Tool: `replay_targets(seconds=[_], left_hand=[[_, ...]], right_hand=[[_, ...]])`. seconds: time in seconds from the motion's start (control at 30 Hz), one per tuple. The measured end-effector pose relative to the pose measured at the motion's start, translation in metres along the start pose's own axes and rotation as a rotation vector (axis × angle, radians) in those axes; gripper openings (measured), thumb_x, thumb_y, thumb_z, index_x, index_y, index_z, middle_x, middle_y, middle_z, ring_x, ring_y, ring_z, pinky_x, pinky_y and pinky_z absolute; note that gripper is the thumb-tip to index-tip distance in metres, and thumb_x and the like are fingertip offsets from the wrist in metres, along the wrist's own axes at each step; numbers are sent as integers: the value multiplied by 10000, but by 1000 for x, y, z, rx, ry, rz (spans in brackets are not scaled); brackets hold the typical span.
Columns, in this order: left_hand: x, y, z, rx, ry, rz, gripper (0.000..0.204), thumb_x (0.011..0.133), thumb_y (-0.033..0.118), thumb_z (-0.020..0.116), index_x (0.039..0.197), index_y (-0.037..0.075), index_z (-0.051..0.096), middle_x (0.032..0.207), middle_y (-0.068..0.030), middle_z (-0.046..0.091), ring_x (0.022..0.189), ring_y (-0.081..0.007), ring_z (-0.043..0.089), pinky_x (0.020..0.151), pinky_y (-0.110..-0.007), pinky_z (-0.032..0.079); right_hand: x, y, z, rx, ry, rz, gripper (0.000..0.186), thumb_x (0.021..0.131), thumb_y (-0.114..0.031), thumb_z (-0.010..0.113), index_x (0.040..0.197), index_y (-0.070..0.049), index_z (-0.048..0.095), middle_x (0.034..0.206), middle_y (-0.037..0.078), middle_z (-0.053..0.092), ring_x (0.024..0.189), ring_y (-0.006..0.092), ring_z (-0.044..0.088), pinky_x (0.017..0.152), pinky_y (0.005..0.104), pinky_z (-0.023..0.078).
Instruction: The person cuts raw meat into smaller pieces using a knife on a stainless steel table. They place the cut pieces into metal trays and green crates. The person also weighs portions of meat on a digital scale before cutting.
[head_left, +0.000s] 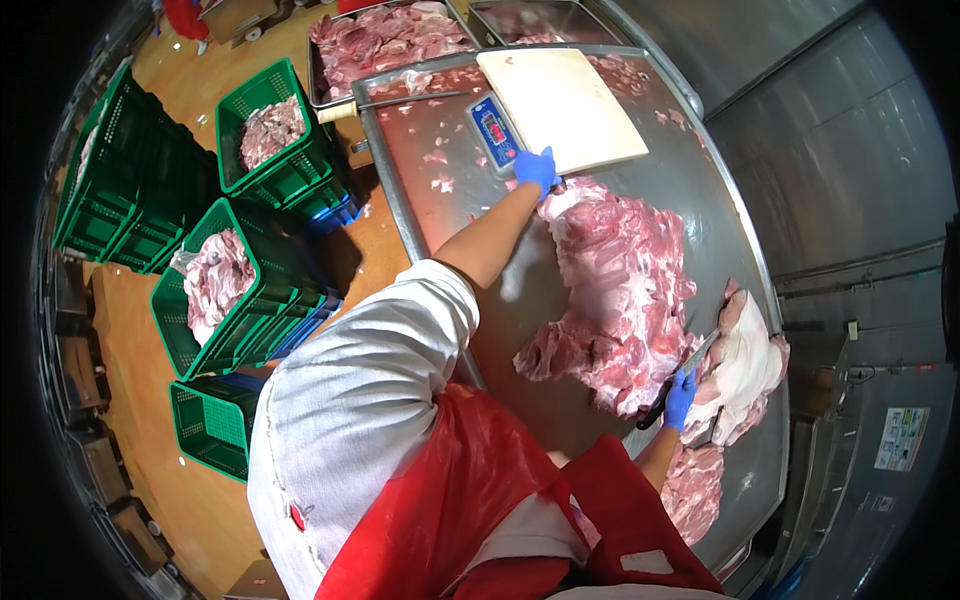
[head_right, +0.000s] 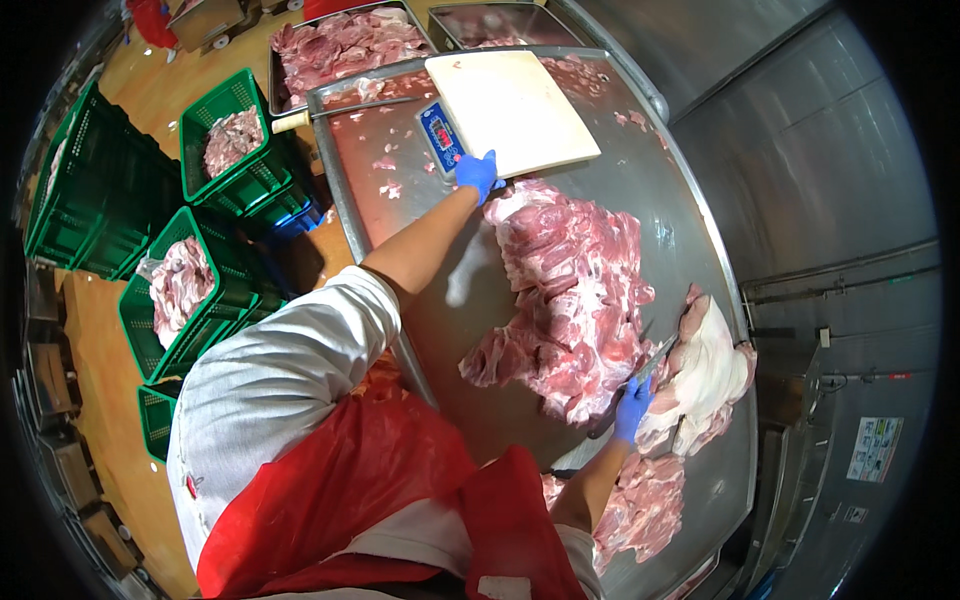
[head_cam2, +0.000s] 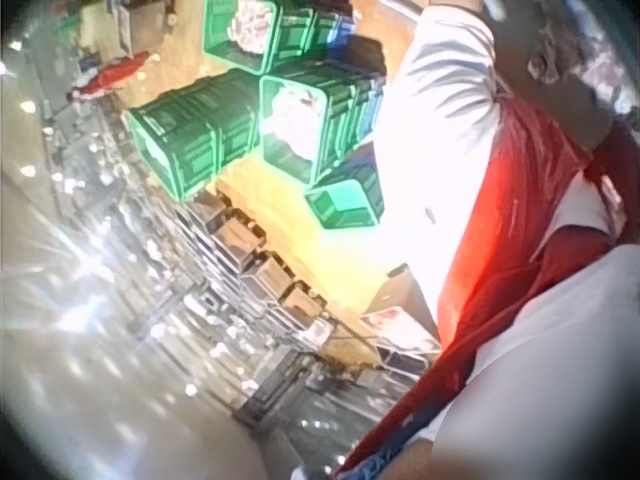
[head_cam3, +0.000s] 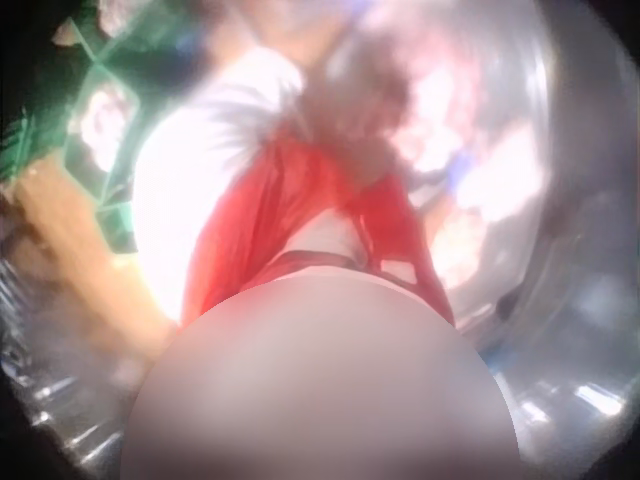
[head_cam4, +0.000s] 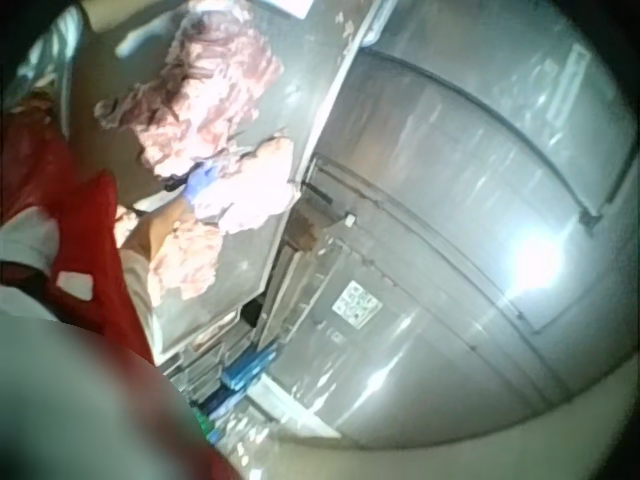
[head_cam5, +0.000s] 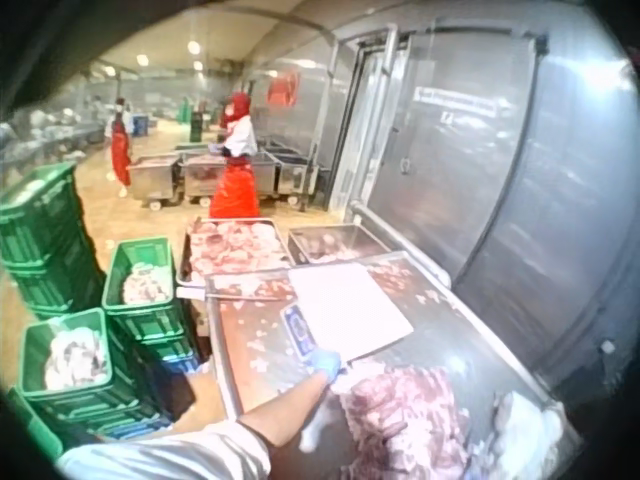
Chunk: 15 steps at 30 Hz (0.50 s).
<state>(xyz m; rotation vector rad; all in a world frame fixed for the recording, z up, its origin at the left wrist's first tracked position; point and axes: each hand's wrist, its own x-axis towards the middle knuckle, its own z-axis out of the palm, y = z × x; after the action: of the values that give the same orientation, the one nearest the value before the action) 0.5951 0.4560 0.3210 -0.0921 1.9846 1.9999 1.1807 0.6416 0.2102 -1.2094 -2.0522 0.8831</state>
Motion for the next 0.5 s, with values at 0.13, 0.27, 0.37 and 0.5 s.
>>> replay_targets(seconds=[0.13,0.27,0.37,0.5], left_hand=[[29,-54,-33,460,-27,471,302,934,237,547,934,-56,619,907,-313,654,851,-454,653,753,-526,512],[-96,-97,-72,583,-239,588,290,976,277,491,935,8,593,989,-289,617,918,-467,601,774,-531,481],[-137,-107,-109,508,-376,782,264,967,275,527,973,20,592,967,-260,609,916,-457,591,778,-518,478],[-101,-59,-127,526,-236,994,284,939,193,577,1135,-12,558,1000,-267,616,966,-466,594,838,-491,491]], right_hand=[[11,-18,16,41,-31,45,495,1001,-278,555,1412,-9,488,1307,176,600,1176,262,510,1117,361,277],[-4,-23,11,-80,30,39,520,1004,-311,545,1435,-30,465,1398,179,543,1336,303,406,1181,374,173],[0,-23,11,-71,-20,32,539,1007,-334,535,1452,-43,446,1435,174,513,1424,330,303,1202,395,120],[-5,4,8,-138,5,54,434,1017,-338,515,1320,-31,553,1265,150,618,1369,309,351,1210,421,82]])
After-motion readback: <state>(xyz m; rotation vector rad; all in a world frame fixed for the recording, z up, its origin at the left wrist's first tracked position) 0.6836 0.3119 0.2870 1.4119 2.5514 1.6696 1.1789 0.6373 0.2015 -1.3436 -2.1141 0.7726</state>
